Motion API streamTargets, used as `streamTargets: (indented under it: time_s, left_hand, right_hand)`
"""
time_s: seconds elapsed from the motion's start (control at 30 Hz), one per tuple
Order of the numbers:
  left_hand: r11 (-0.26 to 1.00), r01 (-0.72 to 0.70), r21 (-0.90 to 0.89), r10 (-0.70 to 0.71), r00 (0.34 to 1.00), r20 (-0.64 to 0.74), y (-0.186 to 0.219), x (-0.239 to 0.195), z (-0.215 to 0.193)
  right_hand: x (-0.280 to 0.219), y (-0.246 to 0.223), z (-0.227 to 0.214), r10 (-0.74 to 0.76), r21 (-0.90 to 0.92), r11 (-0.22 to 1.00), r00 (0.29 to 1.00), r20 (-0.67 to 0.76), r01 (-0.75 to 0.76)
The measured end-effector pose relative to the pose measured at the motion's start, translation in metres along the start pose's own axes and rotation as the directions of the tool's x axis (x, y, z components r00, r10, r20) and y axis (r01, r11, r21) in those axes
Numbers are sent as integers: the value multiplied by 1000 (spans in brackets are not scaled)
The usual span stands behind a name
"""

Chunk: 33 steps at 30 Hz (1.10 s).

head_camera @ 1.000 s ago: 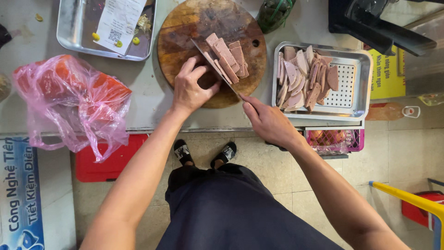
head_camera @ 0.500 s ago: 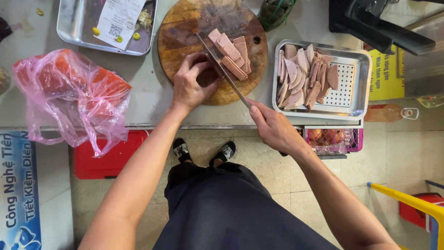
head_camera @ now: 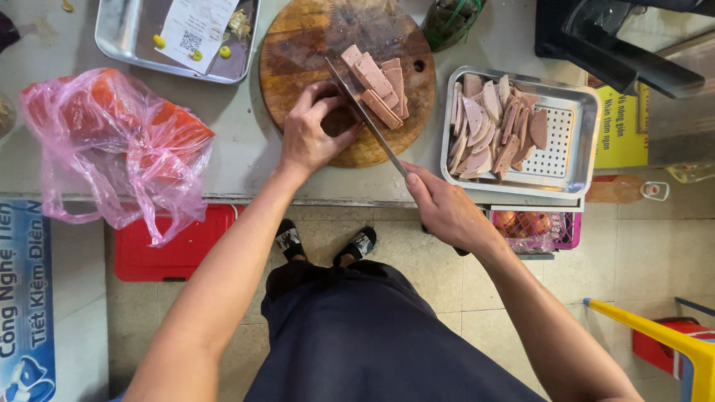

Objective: The person slices a block of processed meat into thin pieces on a wooden cutting board and places them into a metal tray. Then, the person slices a tomato into thin rounds on the same board.

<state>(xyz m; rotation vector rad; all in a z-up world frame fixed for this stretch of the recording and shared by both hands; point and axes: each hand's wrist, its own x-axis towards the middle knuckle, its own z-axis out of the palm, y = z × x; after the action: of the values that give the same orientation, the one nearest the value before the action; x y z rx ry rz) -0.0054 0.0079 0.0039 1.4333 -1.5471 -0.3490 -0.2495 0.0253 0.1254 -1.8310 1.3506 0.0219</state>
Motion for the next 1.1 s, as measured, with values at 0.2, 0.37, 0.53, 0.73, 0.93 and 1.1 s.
streamTargets:
  time_s: [0.2,0.37,0.53,0.73,0.93,1.1]
  left_hand:
    - [1000,11,-7,-11,1000,14,-3,-1,1]
    - [1000,-15,16,15,1000,-27,-2,0,4]
    - [999,39,2,-39,998,-59,1,1,9]
    - [999,-18,-48,13,994,-109,17,26,21]
    - [972,-216,95,221,974,-52,21,54,-15]
    - [871,-491,18,444,802,400,6,90,-16]
  right_hand:
    - [10,10,5,-39,-9,999,999,4,39]
    - [35,13,11,-111,-38,993,994,-15,110]
    - [38,22,4,201,245,942,970,137,-230]
    - [16,15,1,29,230,973,990,-140,5]
    - [4,9,-3,-85,-133,990,912,-402,34]
    - [-4,4,3,-64,-259,965,916,-396,-44]
